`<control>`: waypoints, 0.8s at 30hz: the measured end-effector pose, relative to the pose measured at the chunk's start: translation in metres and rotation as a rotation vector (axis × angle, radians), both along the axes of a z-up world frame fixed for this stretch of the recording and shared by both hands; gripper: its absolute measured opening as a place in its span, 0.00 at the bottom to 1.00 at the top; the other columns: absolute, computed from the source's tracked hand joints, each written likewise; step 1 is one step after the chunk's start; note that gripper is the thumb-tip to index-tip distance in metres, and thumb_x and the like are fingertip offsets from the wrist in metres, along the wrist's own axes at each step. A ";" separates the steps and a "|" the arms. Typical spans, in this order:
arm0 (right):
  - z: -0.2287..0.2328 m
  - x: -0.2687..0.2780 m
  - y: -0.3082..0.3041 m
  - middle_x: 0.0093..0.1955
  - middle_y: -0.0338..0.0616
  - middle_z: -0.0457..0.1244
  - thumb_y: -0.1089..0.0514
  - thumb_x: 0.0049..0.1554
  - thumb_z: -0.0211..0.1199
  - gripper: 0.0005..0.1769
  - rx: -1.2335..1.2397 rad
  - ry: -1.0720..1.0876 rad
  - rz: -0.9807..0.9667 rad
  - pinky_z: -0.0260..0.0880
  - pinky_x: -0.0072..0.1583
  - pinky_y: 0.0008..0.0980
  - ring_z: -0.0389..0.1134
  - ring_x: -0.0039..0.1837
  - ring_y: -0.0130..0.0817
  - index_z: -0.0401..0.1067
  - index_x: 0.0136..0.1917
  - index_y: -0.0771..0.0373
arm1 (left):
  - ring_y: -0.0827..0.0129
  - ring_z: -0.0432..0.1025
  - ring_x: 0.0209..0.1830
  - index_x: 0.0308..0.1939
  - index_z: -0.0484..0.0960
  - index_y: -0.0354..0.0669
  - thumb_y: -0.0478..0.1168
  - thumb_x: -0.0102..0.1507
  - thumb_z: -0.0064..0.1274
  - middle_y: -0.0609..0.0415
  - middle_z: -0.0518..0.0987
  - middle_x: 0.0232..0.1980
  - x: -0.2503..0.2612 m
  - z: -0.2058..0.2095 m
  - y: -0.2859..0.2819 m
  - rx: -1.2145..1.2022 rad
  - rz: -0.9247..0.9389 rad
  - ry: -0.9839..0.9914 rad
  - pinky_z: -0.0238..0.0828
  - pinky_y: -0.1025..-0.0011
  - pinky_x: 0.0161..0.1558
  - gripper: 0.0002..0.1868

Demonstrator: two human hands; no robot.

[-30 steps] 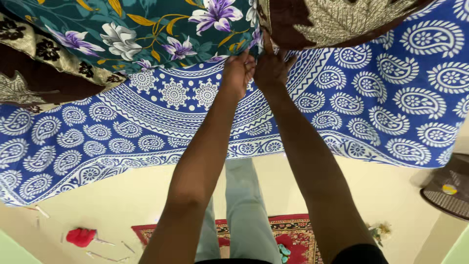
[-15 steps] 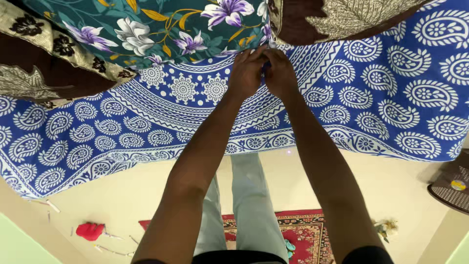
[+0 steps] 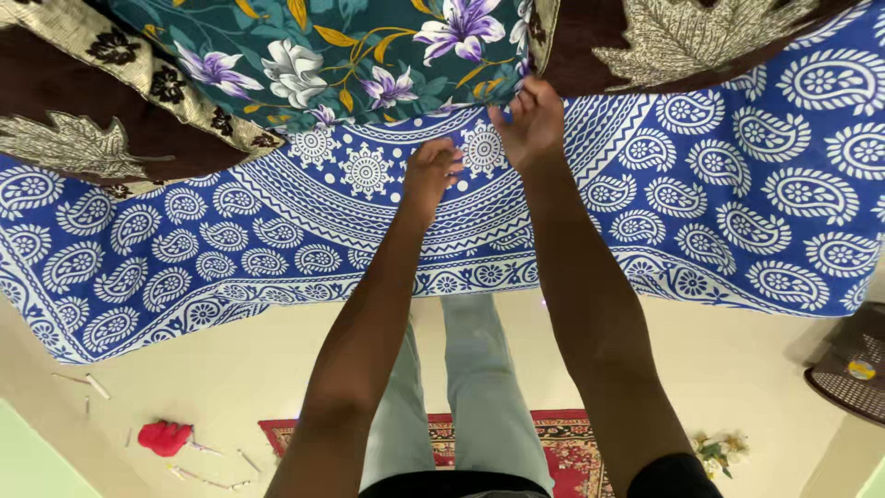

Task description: The person arranges pillows on a bed by picking them up, repositioning them, and smoothing the surface of the bedsheet by hand.

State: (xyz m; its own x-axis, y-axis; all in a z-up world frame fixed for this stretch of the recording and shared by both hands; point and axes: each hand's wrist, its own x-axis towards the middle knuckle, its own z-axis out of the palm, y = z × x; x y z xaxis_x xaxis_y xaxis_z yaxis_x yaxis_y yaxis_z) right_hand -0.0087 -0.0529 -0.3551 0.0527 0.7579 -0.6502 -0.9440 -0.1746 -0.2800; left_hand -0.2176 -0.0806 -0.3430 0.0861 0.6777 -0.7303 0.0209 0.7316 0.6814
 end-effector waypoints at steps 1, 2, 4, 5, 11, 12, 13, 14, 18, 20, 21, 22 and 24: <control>0.007 -0.001 0.001 0.56 0.35 0.66 0.51 0.60 0.59 0.13 0.001 -0.005 0.004 0.61 0.66 0.46 0.64 0.61 0.32 0.66 0.56 0.58 | 0.71 0.78 0.41 0.55 0.76 0.40 0.41 0.68 0.48 0.54 0.83 0.46 -0.008 -0.001 -0.007 0.001 0.004 -0.005 0.73 0.75 0.39 0.14; 0.011 -0.003 0.002 0.58 0.36 0.65 0.45 0.59 0.57 0.20 -0.051 0.054 -0.028 0.60 0.66 0.46 0.64 0.62 0.33 0.67 0.59 0.57 | 0.71 0.76 0.40 0.56 0.77 0.38 0.40 0.68 0.48 0.51 0.83 0.45 -0.018 -0.003 -0.014 0.029 0.042 -0.010 0.71 0.74 0.38 0.14; 0.011 -0.008 0.000 0.59 0.38 0.64 0.38 0.58 0.55 0.27 -0.106 0.120 -0.053 0.60 0.66 0.46 0.64 0.62 0.35 0.68 0.62 0.57 | 0.71 0.74 0.38 0.57 0.78 0.35 0.38 0.69 0.48 0.49 0.82 0.44 -0.036 -0.007 -0.028 0.055 0.086 -0.007 0.69 0.74 0.38 0.15; 0.009 -0.009 -0.001 0.55 0.38 0.57 0.35 0.62 0.54 0.30 -0.103 0.074 -0.033 0.57 0.68 0.49 0.57 0.62 0.37 0.65 0.65 0.59 | 0.72 0.75 0.38 0.56 0.77 0.36 0.40 0.69 0.48 0.50 0.82 0.44 -0.044 -0.009 -0.034 0.013 0.089 0.057 0.71 0.74 0.39 0.15; -0.020 -0.011 0.006 0.77 0.46 0.54 0.31 0.59 0.50 0.39 0.098 0.195 -0.049 0.45 0.77 0.54 0.51 0.79 0.45 0.62 0.72 0.61 | 0.74 0.75 0.36 0.53 0.79 0.36 0.42 0.70 0.48 0.53 0.82 0.41 -0.079 -0.033 -0.072 -0.031 0.065 0.110 0.72 0.75 0.39 0.13; -0.023 -0.010 0.005 0.77 0.48 0.54 0.31 0.60 0.50 0.40 0.136 0.201 -0.048 0.42 0.78 0.56 0.50 0.80 0.45 0.61 0.72 0.62 | 0.75 0.74 0.36 0.52 0.79 0.36 0.43 0.72 0.49 0.53 0.82 0.40 -0.083 -0.038 -0.077 0.000 0.045 0.090 0.70 0.76 0.37 0.13; -0.025 -0.008 0.007 0.77 0.48 0.54 0.31 0.60 0.50 0.40 0.137 0.202 -0.043 0.42 0.78 0.56 0.50 0.80 0.45 0.61 0.72 0.62 | 0.75 0.74 0.36 0.52 0.79 0.36 0.43 0.72 0.49 0.53 0.82 0.40 -0.085 -0.045 -0.078 0.001 0.049 0.091 0.70 0.76 0.37 0.13; -0.026 -0.007 0.008 0.78 0.49 0.53 0.33 0.62 0.49 0.40 0.117 0.256 -0.079 0.42 0.80 0.55 0.49 0.81 0.47 0.59 0.74 0.63 | 0.74 0.75 0.35 0.51 0.79 0.37 0.42 0.71 0.49 0.53 0.82 0.40 -0.086 -0.052 -0.076 -0.005 0.048 0.047 0.70 0.76 0.37 0.12; -0.023 -0.004 -0.013 0.81 0.48 0.50 0.36 0.63 0.50 0.38 0.084 0.222 -0.028 0.43 0.80 0.52 0.48 0.83 0.45 0.56 0.77 0.61 | 0.74 0.76 0.35 0.51 0.79 0.39 0.41 0.71 0.47 0.55 0.84 0.40 -0.101 -0.075 -0.090 -0.011 -0.036 0.127 0.71 0.76 0.36 0.11; -0.021 -0.002 -0.028 0.82 0.45 0.50 0.37 0.63 0.49 0.37 0.031 0.116 0.020 0.47 0.80 0.52 0.49 0.83 0.43 0.54 0.78 0.60 | 0.72 0.75 0.39 0.53 0.79 0.37 0.37 0.70 0.51 0.54 0.82 0.43 -0.108 -0.092 -0.096 0.088 0.050 -0.090 0.71 0.74 0.39 0.10; -0.023 -0.002 -0.041 0.82 0.43 0.49 0.38 0.64 0.49 0.37 -0.030 0.013 0.053 0.50 0.79 0.52 0.49 0.83 0.40 0.53 0.78 0.59 | 0.71 0.75 0.43 0.54 0.78 0.35 0.34 0.69 0.55 0.54 0.80 0.46 -0.116 -0.098 -0.100 0.176 0.123 -0.302 0.70 0.73 0.43 0.11; -0.025 -0.004 -0.059 0.81 0.47 0.51 0.39 0.65 0.50 0.36 -0.039 -0.101 0.089 0.55 0.78 0.52 0.52 0.82 0.45 0.53 0.78 0.62 | 0.71 0.75 0.43 0.54 0.78 0.35 0.34 0.69 0.55 0.54 0.80 0.46 -0.125 -0.099 -0.107 0.179 0.128 -0.305 0.70 0.73 0.43 0.11; -0.030 -0.008 -0.091 0.79 0.54 0.55 0.41 0.65 0.51 0.36 -0.092 -0.221 0.156 0.62 0.76 0.51 0.56 0.80 0.50 0.52 0.78 0.64 | 0.64 0.76 0.39 0.54 0.80 0.39 0.39 0.69 0.52 0.48 0.83 0.40 -0.147 -0.091 -0.123 0.202 -0.133 0.332 0.72 0.69 0.43 0.12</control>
